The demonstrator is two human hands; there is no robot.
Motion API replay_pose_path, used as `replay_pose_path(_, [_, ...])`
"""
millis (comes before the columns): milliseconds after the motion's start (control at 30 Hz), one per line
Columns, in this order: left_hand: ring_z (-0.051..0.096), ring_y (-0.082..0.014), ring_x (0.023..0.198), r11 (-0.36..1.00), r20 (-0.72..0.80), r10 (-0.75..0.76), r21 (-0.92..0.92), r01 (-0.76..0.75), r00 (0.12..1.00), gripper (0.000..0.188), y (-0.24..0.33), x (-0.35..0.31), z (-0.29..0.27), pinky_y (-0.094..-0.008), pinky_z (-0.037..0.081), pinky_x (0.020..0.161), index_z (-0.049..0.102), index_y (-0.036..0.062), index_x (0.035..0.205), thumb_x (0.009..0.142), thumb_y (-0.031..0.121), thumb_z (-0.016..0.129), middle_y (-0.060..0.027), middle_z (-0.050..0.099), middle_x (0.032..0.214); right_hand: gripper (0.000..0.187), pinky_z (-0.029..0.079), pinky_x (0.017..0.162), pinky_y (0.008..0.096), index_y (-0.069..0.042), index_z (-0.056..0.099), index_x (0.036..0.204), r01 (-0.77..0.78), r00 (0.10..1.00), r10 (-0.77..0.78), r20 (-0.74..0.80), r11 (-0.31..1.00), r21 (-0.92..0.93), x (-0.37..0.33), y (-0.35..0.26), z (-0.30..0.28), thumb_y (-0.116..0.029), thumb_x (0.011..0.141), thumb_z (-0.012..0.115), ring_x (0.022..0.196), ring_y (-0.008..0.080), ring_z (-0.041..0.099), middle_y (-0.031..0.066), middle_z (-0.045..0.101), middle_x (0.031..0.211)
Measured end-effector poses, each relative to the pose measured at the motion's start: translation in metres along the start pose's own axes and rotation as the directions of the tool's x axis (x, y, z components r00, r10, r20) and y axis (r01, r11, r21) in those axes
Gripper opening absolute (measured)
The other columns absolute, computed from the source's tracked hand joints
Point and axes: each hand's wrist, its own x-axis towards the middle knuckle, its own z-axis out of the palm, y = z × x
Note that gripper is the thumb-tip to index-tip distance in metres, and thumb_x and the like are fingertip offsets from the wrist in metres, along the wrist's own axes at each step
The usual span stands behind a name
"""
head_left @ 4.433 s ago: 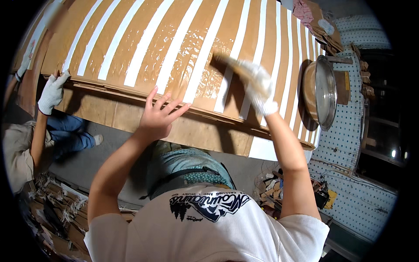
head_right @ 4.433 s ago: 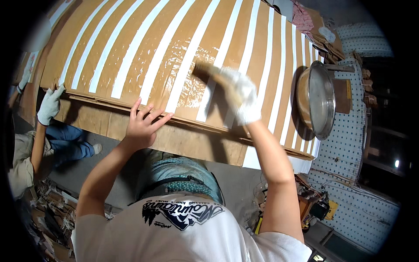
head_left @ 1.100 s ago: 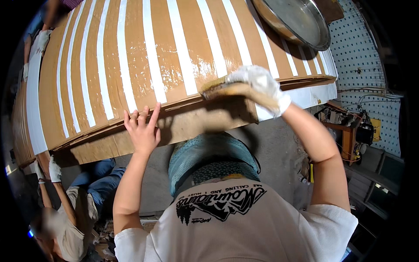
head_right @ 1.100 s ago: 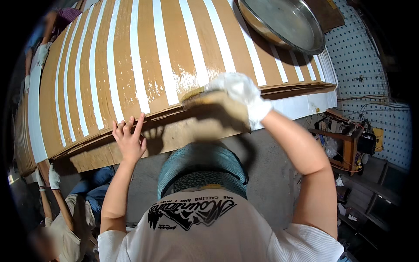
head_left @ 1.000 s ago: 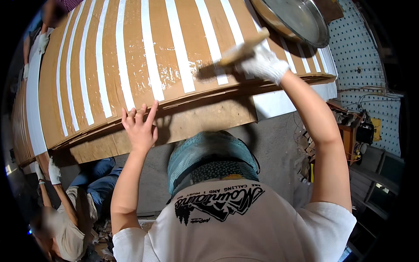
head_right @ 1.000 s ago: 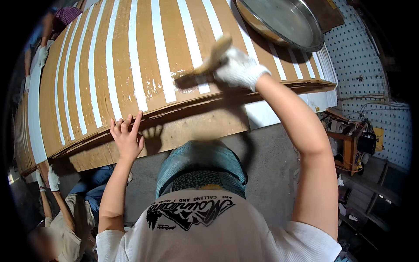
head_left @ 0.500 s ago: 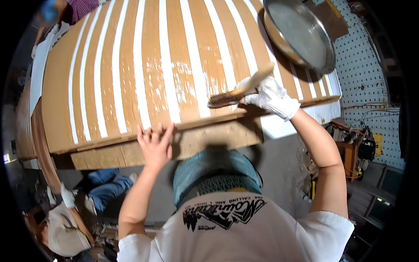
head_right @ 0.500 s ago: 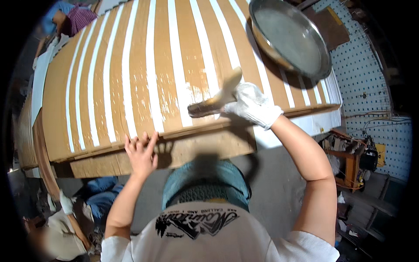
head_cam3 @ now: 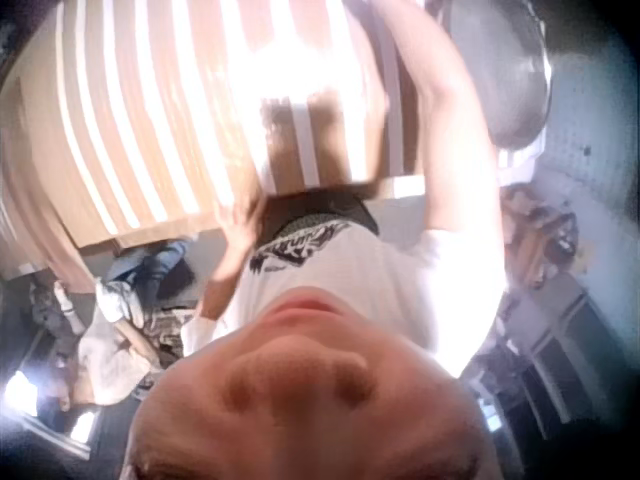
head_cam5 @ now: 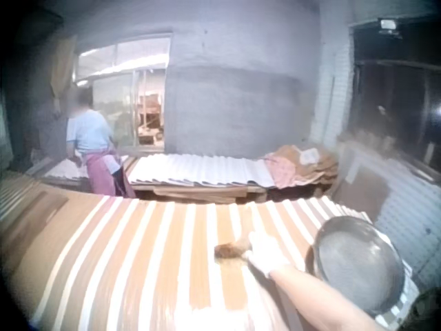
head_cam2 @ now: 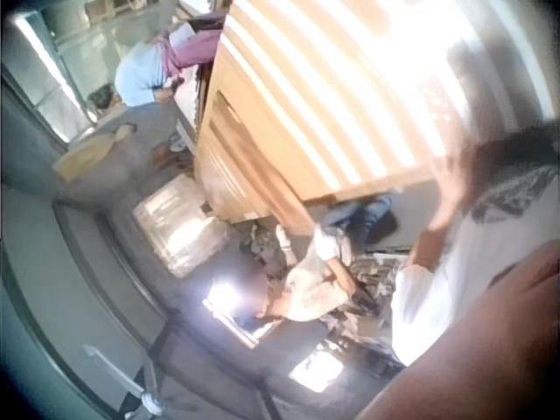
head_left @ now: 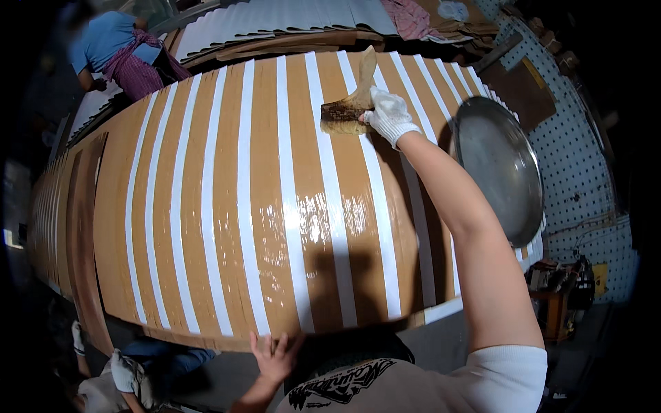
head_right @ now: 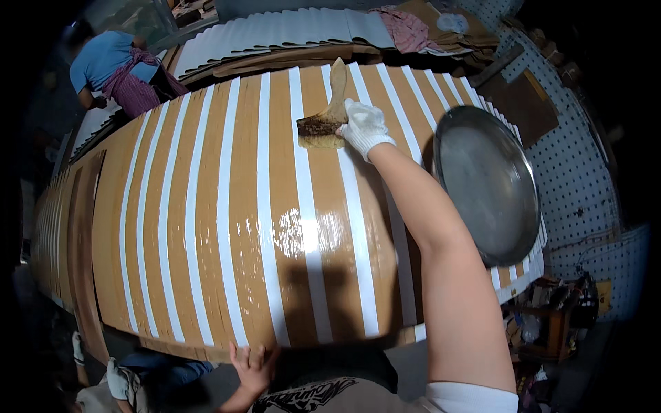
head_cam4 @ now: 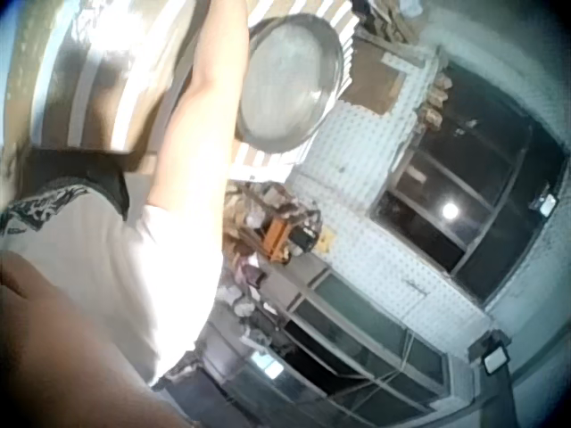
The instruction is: The person repeatedly dips a wide brush into a metal bowl of liquid and applies it in long strokes across a large striped cardboard sheet. The person occasionally uses a small blue scraper to smooth the surface. A coworker is visible in the background working on the same sheet.
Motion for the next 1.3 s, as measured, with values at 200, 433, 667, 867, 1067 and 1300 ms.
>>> replay_pose_path(200, [0.04,-0.0304,0.131,0.997,-0.021,-0.055,0.054,0.056,0.998,0.04,0.007,-0.025,0.02,-0.0712,0.04,0.092,0.061,0.0399,0.129,0.09,0.04,0.062,-0.0023,0.038,0.15,0.051,0.048,0.089,0.0484,-0.004,0.058,0.113,0.023,0.99,-0.026,-0.136,0.999,-0.024,0.123,0.027,0.036,-0.024,0.074,0.083,0.103,0.0406,0.063,0.0199,0.069,0.103])
replay_pose_path(433, [0.042,-0.0321,0.128,0.991,0.06,-0.133,-0.016,0.134,0.989,0.041,-0.004,0.001,0.029,-0.0666,0.042,0.093,0.061,0.0378,0.131,0.09,0.034,0.063,-0.0039,0.04,0.149,0.057,0.045,0.097,0.0452,-0.006,0.057,0.122,0.158,0.952,-0.171,-0.253,0.985,-0.069,0.21,0.027,0.084,-0.031,0.076,0.08,0.109,0.0377,0.062,0.0165,0.067,0.115])
replay_pose_path(667, [0.045,-0.0337,0.125,0.992,0.066,-0.094,-0.077,0.099,0.993,0.043,-0.021,0.002,0.038,-0.062,0.044,0.095,0.061,0.0357,0.132,0.089,0.027,0.065,-0.0056,0.042,0.148,0.056,0.045,0.101,0.0385,-0.015,0.063,0.122,-0.031,0.896,0.04,-0.442,0.999,0.028,0.247,0.057,0.057,-0.042,0.076,0.081,0.114,0.0286,0.061,0.0107,0.069,0.113])
replay_pose_path(867, [0.047,-0.0351,0.123,0.985,0.093,-0.146,-0.075,0.154,0.985,0.045,-0.011,-0.009,0.036,-0.0581,0.046,0.096,0.06,0.0339,0.133,0.089,0.022,0.066,-0.007,0.044,0.147,0.054,0.046,0.099,0.0424,-0.011,0.06,0.127,0.276,0.93,-0.286,0.23,0.958,0.075,0.221,0.016,0.012,-0.028,0.079,0.08,0.117,0.0351,0.06,0.0175,0.066,0.122])
replay_pose_path(1067, [0.049,-0.0365,0.12,0.981,0.096,-0.154,-0.102,0.164,0.983,0.048,-0.012,-0.023,0.035,-0.0542,0.047,0.097,0.06,0.0321,0.134,0.089,0.016,0.067,-0.0084,0.046,0.146,0.049,0.049,0.094,0.0423,-0.01,0.064,0.122,-0.041,0.99,0.068,-0.123,0.975,0.218,0.233,0.022,0.049,-0.027,0.079,0.08,0.109,0.0346,0.064,0.0187,0.07,0.111])
replay_pose_path(1300, [0.052,-0.0382,0.118,0.965,0.133,-0.225,-0.107,0.24,0.965,0.051,0.006,-0.06,0.029,-0.0496,0.049,0.098,0.059,0.03,0.135,0.089,0.01,0.068,-0.01,0.049,0.145,0.051,0.048,0.096,0.0411,-0.008,0.061,0.121,0.258,0.908,-0.36,0.215,0.884,0.389,0.246,-0.067,0.069,-0.028,0.078,0.08,0.111,0.0348,0.063,0.017,0.07,0.111])
